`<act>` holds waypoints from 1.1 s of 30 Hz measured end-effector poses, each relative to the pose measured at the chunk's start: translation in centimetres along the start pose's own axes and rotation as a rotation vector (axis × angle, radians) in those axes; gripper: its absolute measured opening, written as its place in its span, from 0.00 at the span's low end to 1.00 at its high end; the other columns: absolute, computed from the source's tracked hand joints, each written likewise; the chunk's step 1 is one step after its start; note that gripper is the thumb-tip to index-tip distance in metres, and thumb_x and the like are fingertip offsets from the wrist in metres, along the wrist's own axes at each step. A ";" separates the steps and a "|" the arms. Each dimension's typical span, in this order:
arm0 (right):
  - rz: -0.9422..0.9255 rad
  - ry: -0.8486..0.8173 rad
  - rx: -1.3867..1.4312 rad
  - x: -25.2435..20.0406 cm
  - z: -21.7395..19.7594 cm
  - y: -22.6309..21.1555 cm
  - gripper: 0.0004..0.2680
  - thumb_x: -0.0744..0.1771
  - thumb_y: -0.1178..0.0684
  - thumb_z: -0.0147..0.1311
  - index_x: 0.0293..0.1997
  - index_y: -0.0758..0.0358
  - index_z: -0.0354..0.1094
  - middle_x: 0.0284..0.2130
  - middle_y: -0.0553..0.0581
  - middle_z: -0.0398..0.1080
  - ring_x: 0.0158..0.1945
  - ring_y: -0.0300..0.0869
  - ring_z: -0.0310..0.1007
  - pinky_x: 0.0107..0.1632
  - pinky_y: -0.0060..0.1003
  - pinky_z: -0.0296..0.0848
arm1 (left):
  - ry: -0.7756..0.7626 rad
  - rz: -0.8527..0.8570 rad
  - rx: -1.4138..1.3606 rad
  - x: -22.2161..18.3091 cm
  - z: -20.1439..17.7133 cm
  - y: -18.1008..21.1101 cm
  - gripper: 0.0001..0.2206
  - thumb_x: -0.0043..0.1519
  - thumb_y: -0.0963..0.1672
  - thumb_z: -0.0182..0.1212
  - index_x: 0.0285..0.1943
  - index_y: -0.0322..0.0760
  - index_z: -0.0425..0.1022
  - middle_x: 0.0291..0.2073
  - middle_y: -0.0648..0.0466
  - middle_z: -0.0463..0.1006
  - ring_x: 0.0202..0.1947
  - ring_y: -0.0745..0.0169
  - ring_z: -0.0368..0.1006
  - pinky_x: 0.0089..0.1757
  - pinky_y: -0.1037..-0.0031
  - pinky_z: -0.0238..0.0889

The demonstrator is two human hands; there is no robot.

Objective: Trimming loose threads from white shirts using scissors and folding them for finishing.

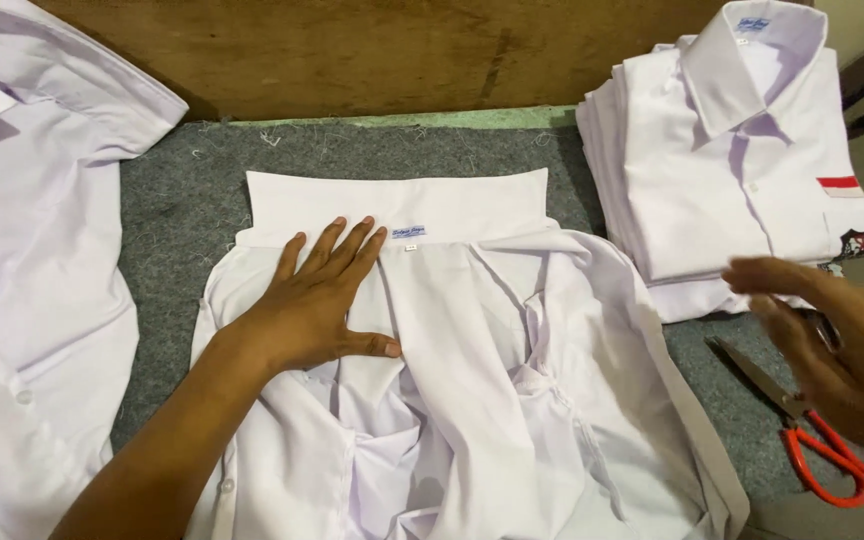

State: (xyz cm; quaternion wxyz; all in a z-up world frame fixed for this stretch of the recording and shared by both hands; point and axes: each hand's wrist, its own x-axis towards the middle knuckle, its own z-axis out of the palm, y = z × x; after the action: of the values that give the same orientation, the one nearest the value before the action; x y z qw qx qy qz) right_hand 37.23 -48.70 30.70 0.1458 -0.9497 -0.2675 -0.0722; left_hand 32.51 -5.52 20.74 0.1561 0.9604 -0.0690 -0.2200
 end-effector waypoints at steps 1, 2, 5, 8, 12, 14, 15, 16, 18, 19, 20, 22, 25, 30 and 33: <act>0.097 -0.016 0.031 -2.1 0.9 2.9 0.11 0.70 0.57 0.49 0.59 0.64 0.72 0.49 0.57 0.79 0.52 0.46 0.79 0.55 0.42 0.74 | 0.003 0.001 0.007 0.0 0.1 -0.1 0.59 0.53 0.66 0.64 0.82 0.49 0.24 0.81 0.60 0.21 0.79 0.58 0.13 0.68 0.50 0.12; 0.194 -0.031 0.063 -4.2 1.8 5.9 0.13 0.70 0.56 0.48 0.61 0.68 0.71 0.50 0.63 0.78 0.53 0.49 0.78 0.57 0.43 0.75 | 0.007 0.003 0.014 0.1 0.3 -0.1 0.59 0.53 0.67 0.64 0.82 0.50 0.24 0.81 0.59 0.21 0.79 0.58 0.13 0.68 0.50 0.13; 0.279 -0.056 -0.162 -10.6 5.2 13.9 0.14 0.70 0.57 0.51 0.63 0.67 0.71 0.50 0.67 0.76 0.48 0.57 0.75 0.53 0.49 0.71 | -0.007 -0.018 0.014 0.0 0.1 0.1 0.59 0.53 0.66 0.65 0.82 0.51 0.24 0.82 0.61 0.21 0.79 0.59 0.13 0.68 0.51 0.13; 0.288 0.009 -0.278 -15.9 8.7 17.8 0.17 0.67 0.53 0.58 0.62 0.70 0.71 0.60 0.65 0.74 0.62 0.59 0.73 0.63 0.51 0.70 | 0.021 -0.006 0.027 0.2 0.5 -0.2 0.58 0.53 0.66 0.64 0.82 0.50 0.25 0.81 0.59 0.23 0.79 0.58 0.14 0.68 0.51 0.13; 0.325 -0.047 -0.266 -16.8 9.2 16.1 0.16 0.70 0.53 0.48 0.62 0.71 0.69 0.61 0.67 0.70 0.65 0.60 0.68 0.67 0.54 0.66 | 0.018 0.001 0.040 0.2 0.8 -0.3 0.57 0.54 0.66 0.63 0.82 0.51 0.26 0.81 0.59 0.23 0.79 0.58 0.14 0.68 0.52 0.12; 0.187 0.079 -0.180 -17.6 9.8 16.5 0.18 0.68 0.58 0.51 0.65 0.75 0.68 0.68 0.79 0.64 0.70 0.68 0.63 0.73 0.60 0.60 | 0.138 0.100 0.000 0.2 1.1 -0.7 0.48 0.59 0.64 0.53 0.82 0.44 0.35 0.81 0.51 0.31 0.79 0.48 0.21 0.67 0.48 0.17; 0.185 0.082 -0.178 -17.8 9.7 16.4 0.18 0.68 0.58 0.51 0.65 0.75 0.68 0.68 0.79 0.64 0.70 0.68 0.63 0.73 0.60 0.60 | 0.140 0.098 0.003 0.4 1.6 -0.3 0.48 0.59 0.64 0.53 0.82 0.44 0.35 0.81 0.51 0.31 0.79 0.48 0.21 0.67 0.48 0.17; 0.221 0.102 -0.268 -18.0 9.6 16.2 0.17 0.68 0.55 0.53 0.64 0.70 0.70 0.67 0.74 0.67 0.67 0.66 0.68 0.67 0.59 0.65 | 0.368 0.198 0.112 0.6 2.1 -0.1 0.44 0.61 0.64 0.49 0.81 0.43 0.43 0.80 0.48 0.41 0.78 0.43 0.31 0.67 0.44 0.24; 0.246 0.124 -0.354 -18.5 9.7 16.7 0.16 0.68 0.53 0.55 0.63 0.65 0.73 0.66 0.70 0.71 0.65 0.64 0.72 0.62 0.59 0.69 | 0.599 0.286 0.224 0.6 2.8 1.3 0.41 0.64 0.64 0.45 0.80 0.41 0.52 0.78 0.46 0.51 0.78 0.38 0.40 0.67 0.40 0.30; 0.276 0.155 -0.224 -18.9 9.7 17.2 0.17 0.68 0.60 0.50 0.66 0.73 0.71 0.63 0.77 0.69 0.65 0.66 0.69 0.67 0.58 0.65 | 0.593 0.374 0.212 0.4 2.8 2.4 0.39 0.65 0.64 0.40 0.80 0.43 0.51 0.78 0.47 0.51 0.78 0.38 0.41 0.67 0.39 0.31; 0.305 0.186 -0.093 -19.3 9.8 17.7 0.19 0.67 0.68 0.45 0.68 0.81 0.68 0.61 0.84 0.66 0.65 0.69 0.66 0.71 0.57 0.61 | 0.587 0.461 0.199 0.4 2.9 3.4 0.37 0.67 0.63 0.35 0.80 0.46 0.50 0.78 0.48 0.52 0.78 0.38 0.41 0.67 0.39 0.31; 0.372 0.141 -0.156 -20.3 10.0 18.0 0.24 0.63 0.68 0.50 0.70 0.78 0.69 0.61 0.80 0.66 0.58 0.63 0.68 0.59 0.51 0.66 | 0.464 0.450 0.194 0.8 4.8 3.9 0.36 0.67 0.63 0.35 0.80 0.48 0.50 0.78 0.48 0.49 0.77 0.41 0.38 0.66 0.40 0.28; 0.480 0.032 -0.288 -20.8 10.2 18.3 0.29 0.60 0.58 0.58 0.73 0.70 0.70 0.60 0.71 0.67 0.49 0.55 0.69 0.47 0.46 0.71 | 0.328 0.439 0.179 0.9 5.3 4.2 0.34 0.68 0.63 0.36 0.80 0.51 0.49 0.78 0.48 0.47 0.77 0.43 0.36 0.65 0.41 0.24; 0.491 0.086 -0.145 -22.4 12.1 20.7 0.26 0.63 0.56 0.66 0.73 0.65 0.72 0.54 0.69 0.65 0.45 0.53 0.66 0.49 0.45 0.68 | 0.334 0.437 0.184 0.9 5.4 4.1 0.33 0.68 0.63 0.36 0.80 0.53 0.48 0.78 0.49 0.46 0.76 0.43 0.36 0.66 0.42 0.23; 0.555 -0.044 -0.295 -22.0 12.0 21.6 0.27 0.65 0.53 0.65 0.77 0.59 0.69 0.39 0.64 0.71 0.33 0.48 0.72 0.39 0.40 0.75 | 0.342 0.440 0.183 0.9 5.3 4.2 0.33 0.68 0.62 0.35 0.80 0.52 0.49 0.78 0.49 0.47 0.76 0.43 0.37 0.66 0.42 0.25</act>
State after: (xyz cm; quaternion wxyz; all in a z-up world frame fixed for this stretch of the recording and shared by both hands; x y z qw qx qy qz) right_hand 30.77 -73.21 9.43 0.0145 -0.9987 0.0119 -0.0470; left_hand 30.66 -11.08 17.28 0.1222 0.9556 -0.2679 -0.0086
